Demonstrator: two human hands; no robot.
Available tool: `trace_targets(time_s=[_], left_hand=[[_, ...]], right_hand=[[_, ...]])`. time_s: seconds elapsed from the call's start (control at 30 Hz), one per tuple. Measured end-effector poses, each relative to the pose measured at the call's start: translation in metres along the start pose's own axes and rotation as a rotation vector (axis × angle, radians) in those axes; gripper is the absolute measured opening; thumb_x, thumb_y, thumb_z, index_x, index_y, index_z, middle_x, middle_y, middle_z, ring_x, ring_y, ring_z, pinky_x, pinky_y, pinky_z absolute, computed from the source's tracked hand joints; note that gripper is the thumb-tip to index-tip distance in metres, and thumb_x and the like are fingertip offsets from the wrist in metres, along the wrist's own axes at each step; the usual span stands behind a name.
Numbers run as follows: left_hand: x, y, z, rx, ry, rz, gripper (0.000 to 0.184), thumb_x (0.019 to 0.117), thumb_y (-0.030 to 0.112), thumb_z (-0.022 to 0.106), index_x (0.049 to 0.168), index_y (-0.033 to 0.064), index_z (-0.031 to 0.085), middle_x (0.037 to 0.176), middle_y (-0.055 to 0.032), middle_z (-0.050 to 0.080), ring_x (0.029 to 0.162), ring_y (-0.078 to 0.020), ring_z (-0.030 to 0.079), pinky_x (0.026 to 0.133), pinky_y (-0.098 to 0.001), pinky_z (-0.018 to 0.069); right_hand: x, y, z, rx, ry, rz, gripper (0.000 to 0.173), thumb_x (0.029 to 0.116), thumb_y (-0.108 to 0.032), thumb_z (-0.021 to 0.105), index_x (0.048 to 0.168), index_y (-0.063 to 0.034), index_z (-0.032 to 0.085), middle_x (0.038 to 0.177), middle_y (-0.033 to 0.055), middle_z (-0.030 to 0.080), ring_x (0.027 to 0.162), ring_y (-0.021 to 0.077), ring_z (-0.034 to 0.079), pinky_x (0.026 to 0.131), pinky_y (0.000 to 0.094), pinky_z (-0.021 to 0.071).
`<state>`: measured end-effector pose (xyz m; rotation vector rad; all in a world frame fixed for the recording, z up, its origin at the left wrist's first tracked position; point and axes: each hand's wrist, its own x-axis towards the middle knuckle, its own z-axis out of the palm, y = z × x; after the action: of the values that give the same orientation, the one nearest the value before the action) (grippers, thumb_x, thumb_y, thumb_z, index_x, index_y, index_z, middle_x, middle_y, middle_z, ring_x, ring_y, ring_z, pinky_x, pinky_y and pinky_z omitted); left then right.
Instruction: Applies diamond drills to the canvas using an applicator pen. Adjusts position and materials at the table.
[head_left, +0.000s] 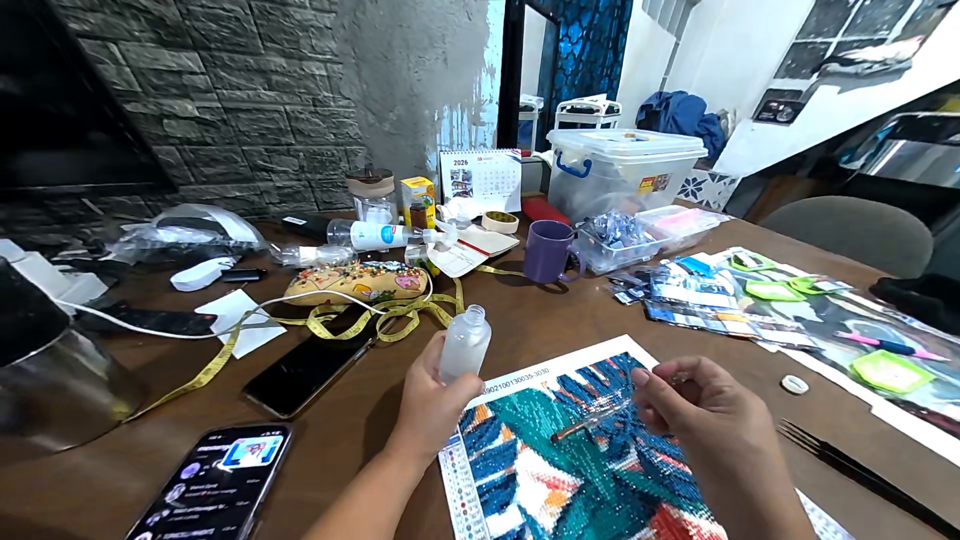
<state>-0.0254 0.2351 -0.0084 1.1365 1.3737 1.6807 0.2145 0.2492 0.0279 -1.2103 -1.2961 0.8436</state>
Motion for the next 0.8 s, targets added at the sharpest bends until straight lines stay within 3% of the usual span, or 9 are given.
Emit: trace_targets(time_s=[0.23, 0.8], left_hand=[[-0.001, 0.001, 0.001, -0.004, 0.001, -0.004, 0.048, 0.0645, 0.004, 0.066, 0.113, 0.0078, 0.065, 0.089, 0.0004, 0.071, 0.078, -0.0061, 0.069, 0.066, -0.0222, 0.0569], [-0.001, 0.001, 0.000, 0.017, -0.005, -0.010, 0.049, 0.0656, 0.005, 0.066, 0.115, 0.0089, 0.065, 0.091, -0.0005, 0.071, 0.079, -0.0070, 0.069, 0.066, -0.0229, 0.0567]], right_hand=[[-0.015, -0.006, 0.018, 0.086, -0.161, 0.088, 0.010, 0.0909, -0.001, 0.071, 0.092, -0.0041, 0.061, 0.070, 0.0007, 0.068, 0.055, 0.0072, 0.066, 0.052, 0.0216, 0.0579], [-0.008, -0.004, 0.014, 0.051, -0.097, 0.139, 0.011, 0.0913, 0.002, 0.071, 0.091, -0.0020, 0.060, 0.070, 0.0034, 0.068, 0.053, 0.0083, 0.065, 0.050, 0.0213, 0.0566]])
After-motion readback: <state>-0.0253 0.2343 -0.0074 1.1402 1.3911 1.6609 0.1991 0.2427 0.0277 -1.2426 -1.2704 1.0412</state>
